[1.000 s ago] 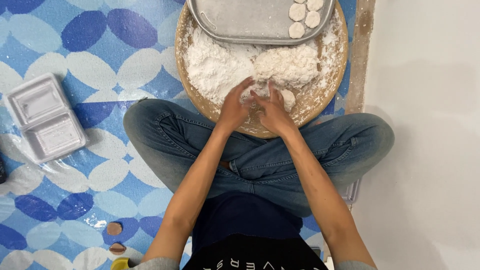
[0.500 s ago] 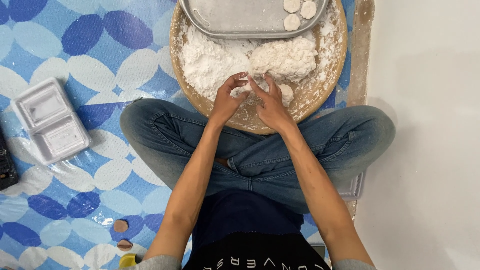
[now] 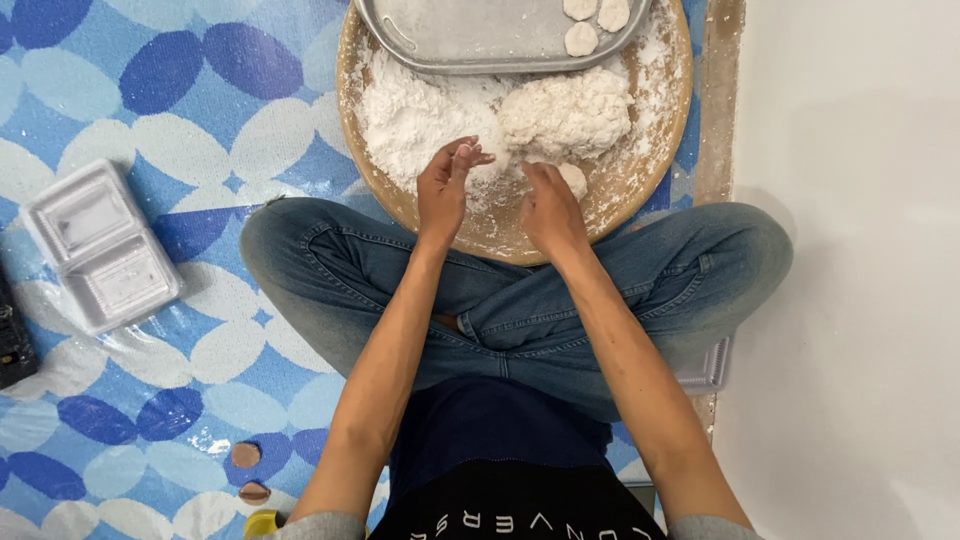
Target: A person sitting on the floor pinches pieces of dough from a bowl of flour, rolls them into small balls between their hands, and arranges them on a metal tray.
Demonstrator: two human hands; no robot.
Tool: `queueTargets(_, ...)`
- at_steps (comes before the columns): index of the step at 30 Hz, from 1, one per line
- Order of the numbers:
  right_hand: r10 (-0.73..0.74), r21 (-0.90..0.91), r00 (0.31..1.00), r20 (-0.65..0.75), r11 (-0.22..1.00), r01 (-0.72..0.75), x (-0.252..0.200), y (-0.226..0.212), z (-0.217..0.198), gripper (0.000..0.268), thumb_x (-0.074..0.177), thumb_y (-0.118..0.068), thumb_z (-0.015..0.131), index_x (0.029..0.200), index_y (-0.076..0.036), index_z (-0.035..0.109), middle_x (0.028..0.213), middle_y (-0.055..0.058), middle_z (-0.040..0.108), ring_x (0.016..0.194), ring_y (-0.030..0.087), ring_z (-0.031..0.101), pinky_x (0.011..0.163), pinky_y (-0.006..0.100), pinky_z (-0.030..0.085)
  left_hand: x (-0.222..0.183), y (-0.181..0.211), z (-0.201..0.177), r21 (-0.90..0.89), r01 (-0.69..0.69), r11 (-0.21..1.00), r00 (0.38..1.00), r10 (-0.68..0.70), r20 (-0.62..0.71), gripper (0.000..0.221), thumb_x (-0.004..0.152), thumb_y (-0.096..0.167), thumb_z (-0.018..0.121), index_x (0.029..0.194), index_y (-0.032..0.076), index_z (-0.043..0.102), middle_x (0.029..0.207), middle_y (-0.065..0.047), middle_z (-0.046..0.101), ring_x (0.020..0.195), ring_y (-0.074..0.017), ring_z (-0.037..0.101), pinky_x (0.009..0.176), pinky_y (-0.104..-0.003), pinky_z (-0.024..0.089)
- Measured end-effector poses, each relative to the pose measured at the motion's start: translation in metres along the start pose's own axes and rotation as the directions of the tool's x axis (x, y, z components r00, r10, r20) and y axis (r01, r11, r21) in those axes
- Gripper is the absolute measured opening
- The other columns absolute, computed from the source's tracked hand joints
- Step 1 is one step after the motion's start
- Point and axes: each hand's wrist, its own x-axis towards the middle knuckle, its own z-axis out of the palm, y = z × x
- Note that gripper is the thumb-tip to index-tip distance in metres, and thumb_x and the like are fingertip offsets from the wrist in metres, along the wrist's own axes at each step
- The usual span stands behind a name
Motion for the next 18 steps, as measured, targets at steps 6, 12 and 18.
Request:
queueTargets(6, -0.170, -0.467, 0.964, 0.204, 0.849, 0.249, -0.021, -0.024, 0.033, 0.051, 0.094, -0.003, 0.052, 0.143, 0.013, 0.050, 0.144, 0.036, 0.049, 0.142, 0.051, 0.036, 0.120, 0.066, 0.002, 0.009, -0.011, -0.010, -0.013, -0.020, 1.000, 0.966, 0.016, -0.258, 0.034, 0.112, 0.032, 0.049, 0.129, 0.005, 0.063, 0.119, -0.020, 0.073, 0.113, -0.0301, 0.070, 0.104, -0.043, 0.049)
queueTargets(12, 0.144, -0.534, 0.901, 0.408, 0.838, 0.108, 0.010, -0.040, 0.026, 0.078, 0.107, -0.049, 0.039, 0.162, 0.002, 0.017, 0.169, 0.023, 0.009, 0.156, 0.039, 0.003, 0.123, 0.058, -0.003, 0.005, -0.011, -0.015, -0.082, 0.041, 0.996, 0.948, -0.065, -0.312, 0.033, 0.112, 0.037, 0.048, 0.127, 0.012, 0.064, 0.117, -0.007, 0.076, 0.099, -0.0130, 0.071, 0.090, -0.026, 0.051)
queueTargets(18, 0.236, -0.535, 0.908, 0.347, 0.844, -0.014, -0.003, -0.019, 0.032, 0.082, 0.106, -0.053, 0.036, 0.160, 0.006, 0.018, 0.166, 0.028, 0.012, 0.154, 0.045, 0.003, 0.124, 0.058, 0.010, 0.009, -0.022, -0.013, -0.093, 0.102, 0.990, 0.956, -0.123, -0.267, 0.027, 0.109, 0.031, 0.056, 0.127, 0.012, 0.063, 0.114, -0.006, 0.076, 0.098, -0.0145, 0.073, 0.091, -0.029, 0.054)
